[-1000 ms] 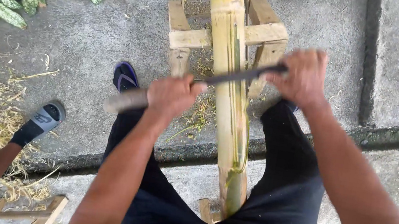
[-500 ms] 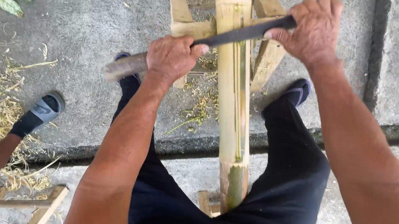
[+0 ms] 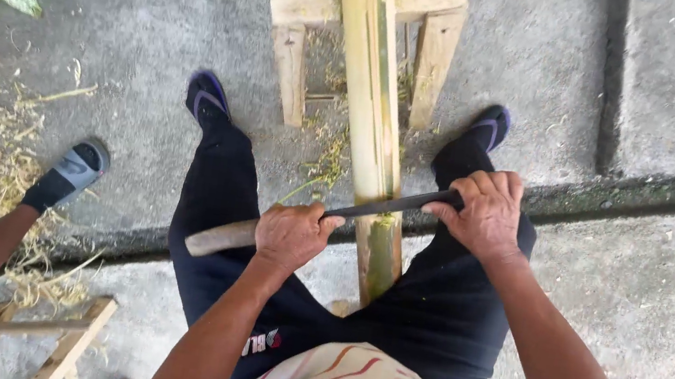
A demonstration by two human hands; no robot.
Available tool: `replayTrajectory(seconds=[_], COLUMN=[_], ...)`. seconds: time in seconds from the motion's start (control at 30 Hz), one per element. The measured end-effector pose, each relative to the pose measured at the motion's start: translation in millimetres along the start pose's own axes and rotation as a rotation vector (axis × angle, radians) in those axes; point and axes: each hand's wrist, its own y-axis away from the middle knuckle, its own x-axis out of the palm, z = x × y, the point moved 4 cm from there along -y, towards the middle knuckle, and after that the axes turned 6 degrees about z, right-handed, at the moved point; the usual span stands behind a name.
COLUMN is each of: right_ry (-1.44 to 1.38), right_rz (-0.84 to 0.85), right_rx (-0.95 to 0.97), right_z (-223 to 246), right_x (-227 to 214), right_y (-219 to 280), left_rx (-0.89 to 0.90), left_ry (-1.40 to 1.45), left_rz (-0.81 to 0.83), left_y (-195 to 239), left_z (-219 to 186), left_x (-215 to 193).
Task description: Scraping the outer bark of a bamboo pole with a machete while it is supported on a wooden stand.
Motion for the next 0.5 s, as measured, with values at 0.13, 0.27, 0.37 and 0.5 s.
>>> replayTrajectory(seconds=[0.13, 0.27, 0.37, 0.5], right_ry=[-0.115, 0.009, 0.217, 0.371], right_rz=[0.027, 0.072, 0.239, 0.217], right_rx=[-0.06, -0.051, 0.012, -0.002], right_z=[-10.6, -18.8, -41.5, -66.0], right_x=[10.1, 18.6, 34.0, 40.5], right_y=[-23.4, -91.4, -177.2, -280.8], left_rx=[-0.063, -0.093, -0.099, -0.109], left_ry=[0.07, 0.002, -0.037, -0.05], left_rz=[0.075, 0.076, 0.004, -0.01], left_y=[-8.6, -62.2, -130.0, -211.4], left_z=[5.8, 23.6, 49.0, 71.6], left_x=[-5.8, -45.3, -82.0, -134.7])
